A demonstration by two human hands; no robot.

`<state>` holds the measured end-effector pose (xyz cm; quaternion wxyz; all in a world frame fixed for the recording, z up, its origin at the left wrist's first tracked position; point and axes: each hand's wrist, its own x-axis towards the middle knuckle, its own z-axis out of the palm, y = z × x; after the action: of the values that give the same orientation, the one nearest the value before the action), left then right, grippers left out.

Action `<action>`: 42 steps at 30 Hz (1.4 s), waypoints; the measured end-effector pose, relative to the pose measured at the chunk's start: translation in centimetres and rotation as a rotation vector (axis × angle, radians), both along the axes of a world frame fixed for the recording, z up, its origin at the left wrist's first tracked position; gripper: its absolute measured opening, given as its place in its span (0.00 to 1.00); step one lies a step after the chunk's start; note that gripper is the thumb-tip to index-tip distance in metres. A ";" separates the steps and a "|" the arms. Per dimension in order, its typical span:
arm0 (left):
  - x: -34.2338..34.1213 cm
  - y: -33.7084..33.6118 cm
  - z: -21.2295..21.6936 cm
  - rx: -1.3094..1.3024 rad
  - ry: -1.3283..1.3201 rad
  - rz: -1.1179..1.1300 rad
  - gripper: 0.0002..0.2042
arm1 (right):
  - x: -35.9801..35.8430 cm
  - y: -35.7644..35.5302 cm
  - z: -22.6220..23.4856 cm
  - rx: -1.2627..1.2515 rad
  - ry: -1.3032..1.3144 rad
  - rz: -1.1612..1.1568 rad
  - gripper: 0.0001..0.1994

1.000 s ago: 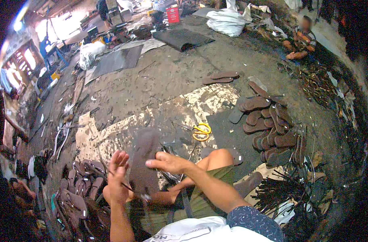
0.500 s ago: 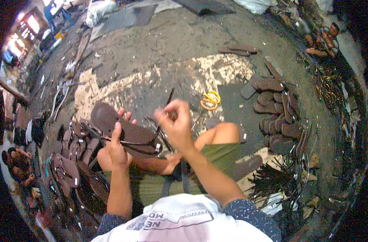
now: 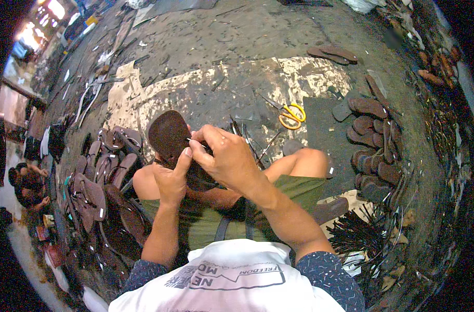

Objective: The person sits on the floor and assembles flip-flops by inserting metal pins through the straps and into the soles. They repeatedly pick up a sole, insert a pin, and place the finished unit aside.

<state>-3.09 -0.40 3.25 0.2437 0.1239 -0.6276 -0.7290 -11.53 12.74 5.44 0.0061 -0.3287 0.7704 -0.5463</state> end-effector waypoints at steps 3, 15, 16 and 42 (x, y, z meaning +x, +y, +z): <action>-0.1 0.4 0.1 -0.060 -0.003 0.026 0.13 | 0.1 0.4 0.2 0.014 0.040 0.010 0.08; 0.5 0.6 -1.4 -0.416 -0.158 0.146 0.12 | 0.2 0.1 -0.8 -0.036 0.016 -0.035 0.09; 0.6 0.7 -1.5 -0.418 -0.171 0.145 0.12 | 0.3 0.2 -0.9 -0.030 -0.024 -0.026 0.09; 0.1 -1.5 -4.5 -0.250 -0.094 -0.285 0.35 | 0.8 -0.2 -2.3 -0.161 -0.140 0.079 0.10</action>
<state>-3.01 -1.85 -1.27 0.1217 0.0366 -0.7351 -0.6660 -10.77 12.53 3.11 0.0551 -0.3192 0.7080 -0.6275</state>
